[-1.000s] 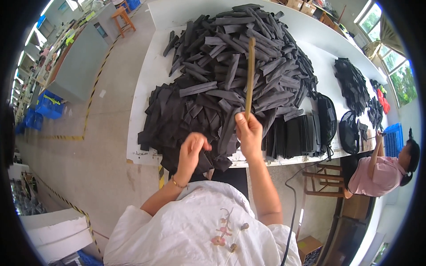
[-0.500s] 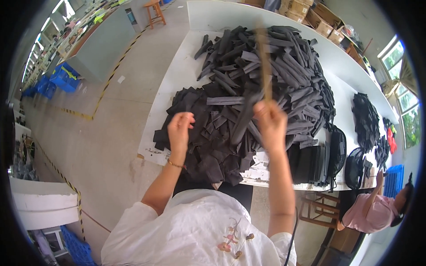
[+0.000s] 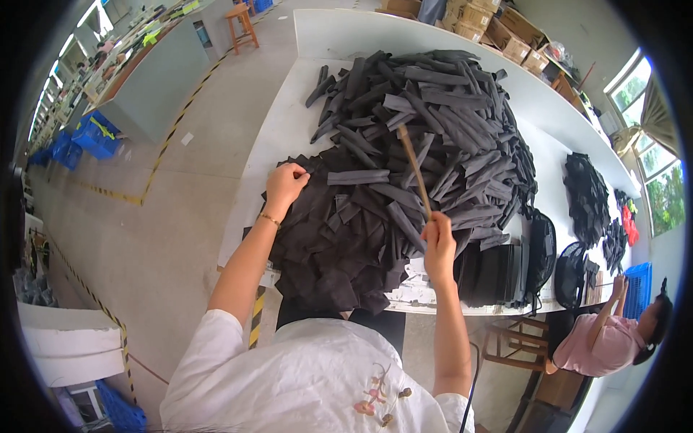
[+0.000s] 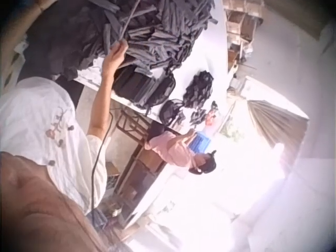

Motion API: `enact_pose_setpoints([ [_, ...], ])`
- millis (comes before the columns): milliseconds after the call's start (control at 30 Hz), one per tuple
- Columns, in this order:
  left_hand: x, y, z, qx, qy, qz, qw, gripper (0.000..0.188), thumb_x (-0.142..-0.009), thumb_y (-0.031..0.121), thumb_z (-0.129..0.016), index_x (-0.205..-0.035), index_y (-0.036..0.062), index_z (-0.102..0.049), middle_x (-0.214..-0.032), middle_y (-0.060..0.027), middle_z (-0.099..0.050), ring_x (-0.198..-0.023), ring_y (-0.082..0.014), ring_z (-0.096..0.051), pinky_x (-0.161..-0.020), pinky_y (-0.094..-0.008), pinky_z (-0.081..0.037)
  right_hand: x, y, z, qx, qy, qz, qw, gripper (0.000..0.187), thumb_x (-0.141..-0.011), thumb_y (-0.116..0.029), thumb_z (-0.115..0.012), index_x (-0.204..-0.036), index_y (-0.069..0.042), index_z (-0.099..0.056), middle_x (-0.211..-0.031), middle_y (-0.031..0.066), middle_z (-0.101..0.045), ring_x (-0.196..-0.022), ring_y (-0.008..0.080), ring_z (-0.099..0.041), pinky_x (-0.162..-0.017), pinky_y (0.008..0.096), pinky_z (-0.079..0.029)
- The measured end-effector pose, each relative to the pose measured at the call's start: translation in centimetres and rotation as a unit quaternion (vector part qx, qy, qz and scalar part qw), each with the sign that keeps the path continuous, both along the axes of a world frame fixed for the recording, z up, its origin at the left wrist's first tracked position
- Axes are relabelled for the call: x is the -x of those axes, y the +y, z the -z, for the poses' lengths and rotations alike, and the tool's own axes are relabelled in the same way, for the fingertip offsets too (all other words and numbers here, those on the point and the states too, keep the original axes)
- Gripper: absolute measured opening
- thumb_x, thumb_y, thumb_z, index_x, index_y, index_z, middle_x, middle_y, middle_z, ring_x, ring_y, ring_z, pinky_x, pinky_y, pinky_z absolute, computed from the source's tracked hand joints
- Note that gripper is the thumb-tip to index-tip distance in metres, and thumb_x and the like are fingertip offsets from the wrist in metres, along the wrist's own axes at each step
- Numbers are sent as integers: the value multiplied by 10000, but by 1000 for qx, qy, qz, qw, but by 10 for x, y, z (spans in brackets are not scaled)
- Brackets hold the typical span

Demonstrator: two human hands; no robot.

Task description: Inserting wooden rods into fabric sleeves as part of an assembly process.

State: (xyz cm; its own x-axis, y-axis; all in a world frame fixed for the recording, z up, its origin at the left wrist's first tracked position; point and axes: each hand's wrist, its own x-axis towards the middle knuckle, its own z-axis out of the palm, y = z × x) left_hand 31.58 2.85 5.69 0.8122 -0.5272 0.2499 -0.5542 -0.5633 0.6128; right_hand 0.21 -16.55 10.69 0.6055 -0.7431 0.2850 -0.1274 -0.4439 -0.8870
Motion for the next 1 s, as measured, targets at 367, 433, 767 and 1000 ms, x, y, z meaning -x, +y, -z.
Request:
enact_pose_setpoints([
  [367, 49, 30, -77, 122, 116, 179, 969, 157, -811, 138, -715, -906, 13, -714, -855, -120, -696, -748, -213, -654, -694, -305, -507, 38, 22, -57, 263, 126, -141, 946, 118, -876, -43, -619, -993, -39, -632, -820, 119, -649, -718, 309, -646, -611, 378, -503],
  [433, 55, 30, -89, 118, 147, 196, 962, 157, -802, 130, -730, -905, 12, -718, -863, -111, -695, -761, -190, -650, -703, -295, -507, 44, 22, -58, 266, 127, -152, 943, 123, -875, -49, -624, -997, -37, -630, -797, 112, -646, -721, 302, -651, -605, 367, -506],
  [767, 67, 24, -105, 89, 209, 256, 940, 198, -810, 139, -741, -948, -2, -723, -910, -117, -708, -850, -180, -670, -791, -276, -500, 68, 24, -63, 258, 128, -142, 947, 155, -874, -22, -610, -1027, -13, -636, -810, 131, -645, -723, 303, -650, -645, 340, -507],
  [1000, 70, 21, -107, 77, 223, 269, 934, 186, -810, 133, -747, -951, 12, -730, -910, -84, -712, -857, -154, -659, -795, -269, -503, 73, 23, -60, 272, 127, -138, 944, 132, -860, -46, -636, -991, -41, -648, -803, 106, -660, -714, 288, -658, -616, 358, -519],
])
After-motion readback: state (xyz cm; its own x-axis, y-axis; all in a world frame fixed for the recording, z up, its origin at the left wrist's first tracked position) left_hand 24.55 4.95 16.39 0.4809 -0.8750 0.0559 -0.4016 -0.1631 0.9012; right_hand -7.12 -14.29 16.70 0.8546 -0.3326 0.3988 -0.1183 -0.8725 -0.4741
